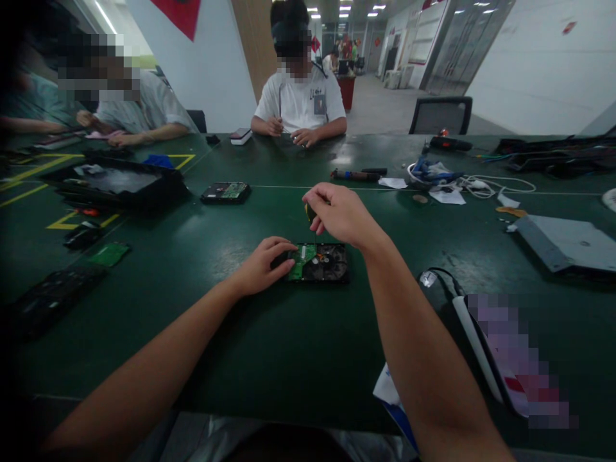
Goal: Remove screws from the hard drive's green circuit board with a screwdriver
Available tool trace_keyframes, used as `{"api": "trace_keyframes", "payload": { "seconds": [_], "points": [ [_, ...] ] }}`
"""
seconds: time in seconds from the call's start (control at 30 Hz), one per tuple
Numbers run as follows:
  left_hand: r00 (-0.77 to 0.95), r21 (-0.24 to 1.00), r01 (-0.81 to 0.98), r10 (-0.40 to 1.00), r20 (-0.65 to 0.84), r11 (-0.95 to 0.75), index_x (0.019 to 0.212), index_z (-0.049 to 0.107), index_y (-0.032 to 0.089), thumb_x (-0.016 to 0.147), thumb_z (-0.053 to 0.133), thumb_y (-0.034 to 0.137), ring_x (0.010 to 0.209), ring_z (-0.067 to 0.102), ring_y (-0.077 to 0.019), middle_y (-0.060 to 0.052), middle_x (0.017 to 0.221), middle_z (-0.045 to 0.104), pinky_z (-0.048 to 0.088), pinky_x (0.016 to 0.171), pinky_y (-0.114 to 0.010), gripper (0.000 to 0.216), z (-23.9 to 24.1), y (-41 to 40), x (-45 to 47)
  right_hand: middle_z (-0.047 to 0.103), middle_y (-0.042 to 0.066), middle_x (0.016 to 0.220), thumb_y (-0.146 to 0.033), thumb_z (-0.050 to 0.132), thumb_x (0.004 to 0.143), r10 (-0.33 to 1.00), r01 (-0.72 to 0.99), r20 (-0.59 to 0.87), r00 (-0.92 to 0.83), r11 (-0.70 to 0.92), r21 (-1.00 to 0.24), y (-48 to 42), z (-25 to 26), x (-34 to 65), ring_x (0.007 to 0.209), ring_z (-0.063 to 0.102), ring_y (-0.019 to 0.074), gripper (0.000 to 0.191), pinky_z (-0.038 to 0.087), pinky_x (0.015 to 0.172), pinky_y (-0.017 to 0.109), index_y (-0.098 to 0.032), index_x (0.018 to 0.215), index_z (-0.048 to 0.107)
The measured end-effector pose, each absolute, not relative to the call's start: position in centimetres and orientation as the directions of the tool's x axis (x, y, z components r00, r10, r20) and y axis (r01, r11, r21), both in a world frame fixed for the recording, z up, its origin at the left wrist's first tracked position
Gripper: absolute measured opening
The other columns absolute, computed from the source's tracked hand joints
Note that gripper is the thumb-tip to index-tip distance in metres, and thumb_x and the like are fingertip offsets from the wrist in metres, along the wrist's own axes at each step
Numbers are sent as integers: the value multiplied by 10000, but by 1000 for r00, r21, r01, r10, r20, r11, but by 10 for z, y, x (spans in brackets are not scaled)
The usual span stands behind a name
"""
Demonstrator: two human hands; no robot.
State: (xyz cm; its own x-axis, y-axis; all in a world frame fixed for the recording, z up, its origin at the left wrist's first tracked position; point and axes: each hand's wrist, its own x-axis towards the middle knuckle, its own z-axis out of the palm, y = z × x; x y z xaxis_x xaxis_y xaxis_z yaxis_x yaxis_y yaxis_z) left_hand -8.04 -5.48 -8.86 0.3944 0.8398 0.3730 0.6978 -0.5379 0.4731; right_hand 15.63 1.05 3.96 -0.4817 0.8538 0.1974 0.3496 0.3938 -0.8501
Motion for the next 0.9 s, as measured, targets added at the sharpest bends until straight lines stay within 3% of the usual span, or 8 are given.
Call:
{"api": "trace_keyframes", "payload": {
  "seconds": [0.1, 0.2, 0.37, 0.57, 0.73, 0.9],
  "points": [
    [394, 467, 690, 828, 399, -553, 1289, 686, 249, 1007, 626, 363, 1287, 570, -290, -127, 1323, 609, 499, 1117, -533, 310, -91, -53, -82, 690, 32, 775, -484, 583, 1027, 862, 359, 234, -450, 415, -836, 13, 38, 157, 620, 631, 162, 289, 497, 596, 315, -222, 1106, 677],
    [402, 467, 674, 815, 418, -572, 1243, 707, 248, 999, 647, 355, 1306, 565, -294, -130, 1346, 594, 506, 1117, -540, 274, -93, -52, -83, 705, 41, 828, -473, 650, 982, 870, 439, 272, -411, 451, -777, 14, 39, 160, 658, 626, 162, 256, 479, 614, 314, -219, 997, 682],
    [420, 470, 636, 786, 455, -612, 1163, 726, 237, 999, 653, 328, 1314, 572, -285, -129, 1370, 587, 520, 1110, -541, 201, -92, -52, -83, 706, 53, 797, -412, 726, 921, 915, 542, 222, -337, 381, -749, 10, 44, 162, 604, 617, 149, 229, 456, 584, 310, -197, 892, 654],
    [417, 480, 629, 786, 456, -612, 1141, 740, 233, 1001, 643, 323, 1308, 584, -278, -131, 1347, 599, 528, 1108, -528, 193, -89, -54, -82, 710, 48, 801, -565, 635, 987, 869, 404, 200, -452, 400, -823, 9, 41, 157, 583, 630, 150, 352, 478, 539, 306, -214, 982, 659],
    [414, 509, 626, 805, 425, -591, 1168, 724, 243, 990, 654, 360, 1310, 587, -281, -131, 1353, 596, 522, 1119, -534, 225, -84, -58, -79, 681, 20, 727, -585, 540, 1034, 864, 350, 169, -473, 361, -865, 12, 37, 155, 631, 666, 169, 396, 529, 594, 316, -226, 1150, 660],
    [438, 521, 620, 810, 390, -587, 1212, 681, 236, 967, 680, 432, 1342, 562, -300, -139, 1393, 574, 504, 1140, -537, 314, -82, -60, -80, 695, 42, 760, -580, 691, 934, 884, 480, 242, -400, 427, -766, 13, 40, 159, 688, 638, 186, 364, 481, 598, 320, -217, 955, 675]
  ]
}}
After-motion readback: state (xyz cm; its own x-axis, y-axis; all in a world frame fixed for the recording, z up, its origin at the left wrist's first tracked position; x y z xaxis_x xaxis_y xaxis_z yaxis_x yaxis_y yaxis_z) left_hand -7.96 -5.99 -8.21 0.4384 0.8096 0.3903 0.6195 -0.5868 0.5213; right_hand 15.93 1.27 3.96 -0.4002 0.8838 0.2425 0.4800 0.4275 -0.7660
